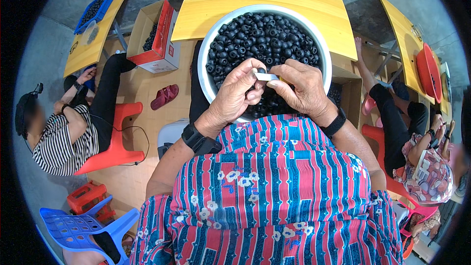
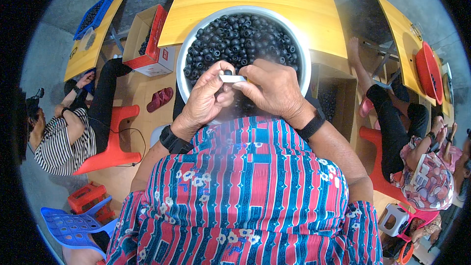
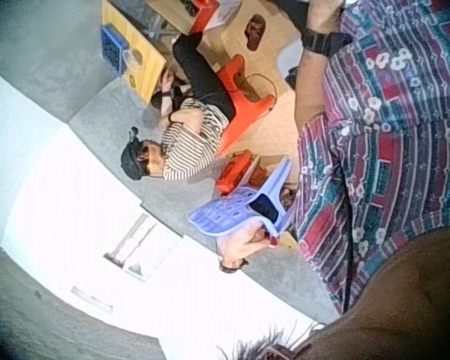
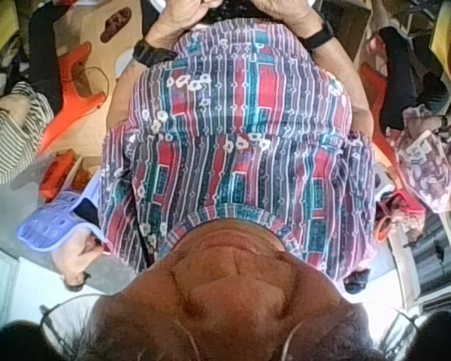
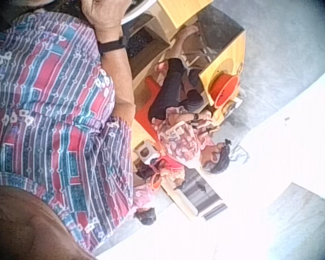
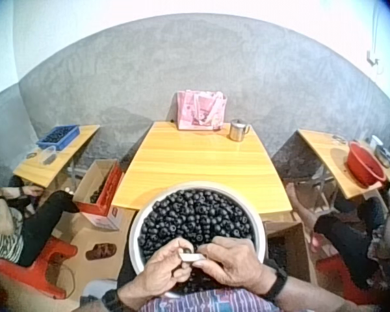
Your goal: The recorder uses a small knife to peel the skin off longan fruits and extract the seeds.
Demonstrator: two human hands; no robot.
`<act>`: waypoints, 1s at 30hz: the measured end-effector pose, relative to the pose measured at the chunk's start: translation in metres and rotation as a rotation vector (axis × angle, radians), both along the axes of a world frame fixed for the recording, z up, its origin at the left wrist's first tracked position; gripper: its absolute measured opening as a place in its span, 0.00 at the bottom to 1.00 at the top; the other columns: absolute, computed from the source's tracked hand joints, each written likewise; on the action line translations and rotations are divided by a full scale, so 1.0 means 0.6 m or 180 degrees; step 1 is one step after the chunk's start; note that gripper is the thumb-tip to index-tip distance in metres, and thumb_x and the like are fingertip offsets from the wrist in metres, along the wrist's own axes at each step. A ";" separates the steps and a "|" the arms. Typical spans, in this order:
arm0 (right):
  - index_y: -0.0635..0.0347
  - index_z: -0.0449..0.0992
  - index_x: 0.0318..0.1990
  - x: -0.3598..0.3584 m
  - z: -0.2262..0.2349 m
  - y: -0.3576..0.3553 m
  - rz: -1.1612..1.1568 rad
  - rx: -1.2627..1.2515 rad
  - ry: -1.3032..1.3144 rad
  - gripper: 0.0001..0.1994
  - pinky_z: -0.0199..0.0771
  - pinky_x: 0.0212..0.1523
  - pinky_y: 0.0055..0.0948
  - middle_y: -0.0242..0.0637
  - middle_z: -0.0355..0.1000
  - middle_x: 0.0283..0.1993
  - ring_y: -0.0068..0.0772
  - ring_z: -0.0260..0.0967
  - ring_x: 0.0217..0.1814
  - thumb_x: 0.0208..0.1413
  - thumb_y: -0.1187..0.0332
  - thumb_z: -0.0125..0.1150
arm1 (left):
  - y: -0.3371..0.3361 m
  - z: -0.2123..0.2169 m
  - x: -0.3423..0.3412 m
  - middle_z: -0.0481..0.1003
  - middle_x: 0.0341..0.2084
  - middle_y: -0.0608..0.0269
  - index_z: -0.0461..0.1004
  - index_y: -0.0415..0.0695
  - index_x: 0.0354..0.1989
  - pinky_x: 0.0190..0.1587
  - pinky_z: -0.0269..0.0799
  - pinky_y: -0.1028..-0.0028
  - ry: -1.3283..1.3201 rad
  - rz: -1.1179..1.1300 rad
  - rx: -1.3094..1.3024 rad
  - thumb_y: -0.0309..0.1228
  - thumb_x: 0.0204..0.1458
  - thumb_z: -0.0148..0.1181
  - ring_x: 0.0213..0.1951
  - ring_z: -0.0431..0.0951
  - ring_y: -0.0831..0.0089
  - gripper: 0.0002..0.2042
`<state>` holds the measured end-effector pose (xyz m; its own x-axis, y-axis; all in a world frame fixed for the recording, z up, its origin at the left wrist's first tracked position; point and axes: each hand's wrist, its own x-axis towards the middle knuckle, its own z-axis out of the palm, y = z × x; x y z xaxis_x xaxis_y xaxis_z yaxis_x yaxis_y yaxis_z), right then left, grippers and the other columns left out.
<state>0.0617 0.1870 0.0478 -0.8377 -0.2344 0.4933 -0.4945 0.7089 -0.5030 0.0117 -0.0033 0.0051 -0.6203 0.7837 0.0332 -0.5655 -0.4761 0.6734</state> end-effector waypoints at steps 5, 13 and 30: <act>0.57 0.76 0.34 -0.001 -0.003 0.001 0.0005 0.0000 -0.0013 0.11 0.71 0.27 0.37 0.37 0.68 0.26 0.42 0.72 0.28 0.49 0.60 0.66 | 0.000 0.000 0.000 0.63 0.28 0.72 0.63 0.44 0.47 0.24 0.54 0.87 0.0006 -0.0023 -0.0016 0.40 0.61 0.53 0.23 0.59 0.87 0.14; 0.56 0.76 0.32 -0.003 -0.004 -0.001 -0.0065 0.0065 0.0021 0.10 0.71 0.28 0.38 0.38 0.69 0.26 0.45 0.71 0.28 0.52 0.59 0.63 | -0.001 -0.004 -0.002 0.63 0.28 0.72 0.64 0.44 0.47 0.24 0.54 0.87 -0.0012 -0.0028 -0.0029 0.40 0.62 0.52 0.23 0.59 0.86 0.13; 0.49 0.76 0.51 -0.001 0.005 -0.006 0.0221 -0.0186 -0.0061 0.20 0.72 0.29 0.34 0.37 0.71 0.27 0.40 0.73 0.28 0.47 0.64 0.67 | 0.001 -0.006 0.001 0.66 0.30 0.69 0.65 0.45 0.48 0.24 0.56 0.88 -0.0192 0.0190 -0.0057 0.36 0.65 0.46 0.24 0.60 0.87 0.10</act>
<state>0.0611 0.1834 0.0509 -0.8299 -0.2635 0.4918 -0.5313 0.6424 -0.5523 0.0125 -0.0027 0.0016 -0.6664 0.7453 -0.0193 -0.5762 -0.4984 0.6477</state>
